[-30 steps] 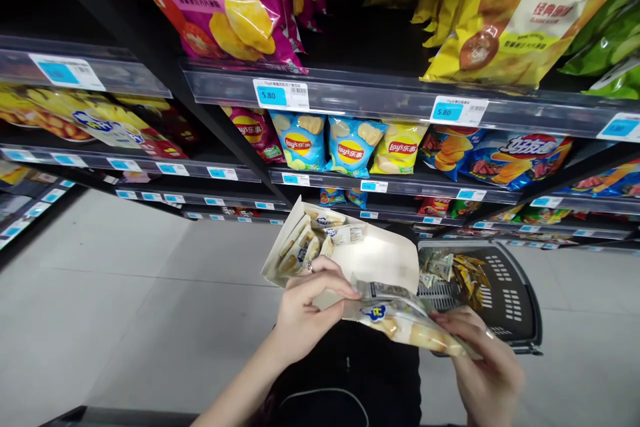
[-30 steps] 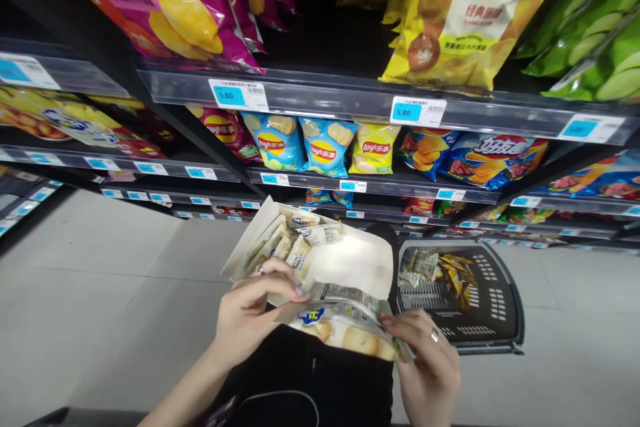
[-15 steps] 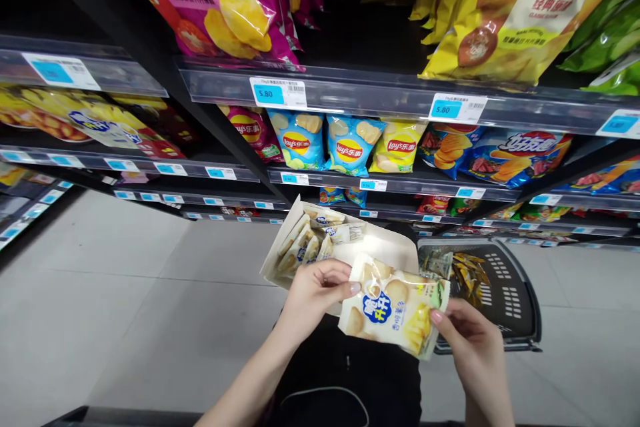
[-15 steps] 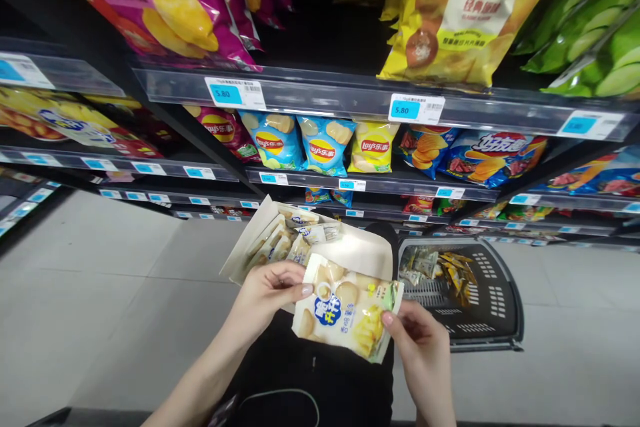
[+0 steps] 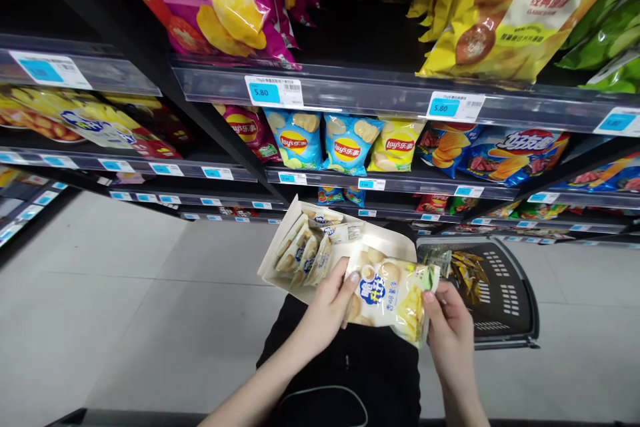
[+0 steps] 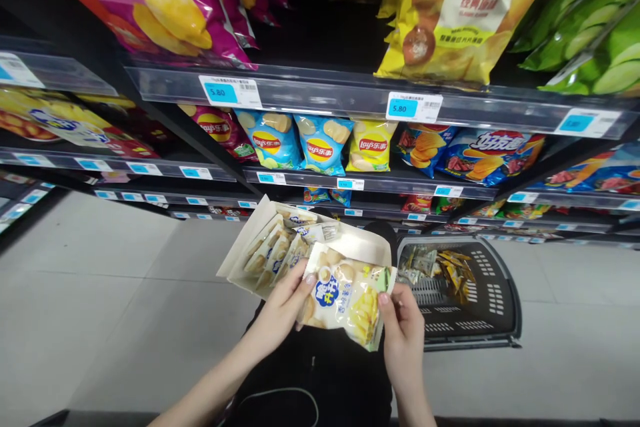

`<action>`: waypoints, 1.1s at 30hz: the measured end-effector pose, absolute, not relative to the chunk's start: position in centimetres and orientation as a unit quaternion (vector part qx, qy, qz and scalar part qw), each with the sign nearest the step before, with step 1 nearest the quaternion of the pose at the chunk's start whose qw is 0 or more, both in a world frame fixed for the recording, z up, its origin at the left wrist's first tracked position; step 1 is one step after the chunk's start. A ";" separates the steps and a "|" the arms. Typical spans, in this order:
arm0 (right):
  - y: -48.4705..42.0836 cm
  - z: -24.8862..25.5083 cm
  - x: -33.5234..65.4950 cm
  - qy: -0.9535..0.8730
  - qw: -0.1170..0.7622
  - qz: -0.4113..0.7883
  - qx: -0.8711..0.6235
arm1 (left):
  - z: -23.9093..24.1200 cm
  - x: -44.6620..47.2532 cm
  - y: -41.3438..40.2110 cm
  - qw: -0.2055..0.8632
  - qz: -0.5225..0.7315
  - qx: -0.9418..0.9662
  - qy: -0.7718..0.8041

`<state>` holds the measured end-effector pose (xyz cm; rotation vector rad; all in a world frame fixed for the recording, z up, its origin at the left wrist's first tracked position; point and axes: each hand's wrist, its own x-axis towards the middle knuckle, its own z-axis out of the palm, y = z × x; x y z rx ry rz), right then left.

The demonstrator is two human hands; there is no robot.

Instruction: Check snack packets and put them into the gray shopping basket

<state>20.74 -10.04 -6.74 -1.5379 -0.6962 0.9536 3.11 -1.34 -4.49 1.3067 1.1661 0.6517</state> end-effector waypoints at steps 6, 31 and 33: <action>-9.7 -8.0 18.7 -0.273 0.564 0.374 -0.683 | -5.4 2.9 -1.5 0.476 0.279 0.628 0.549; -11.3 -7.6 24.4 -0.603 0.488 0.211 -0.595 | -4.9 0.2 0.1 0.528 0.334 0.701 0.344; -11.6 -6.9 24.8 -0.658 0.489 0.177 -0.546 | -4.5 -0.1 0.5 0.465 0.384 0.756 0.255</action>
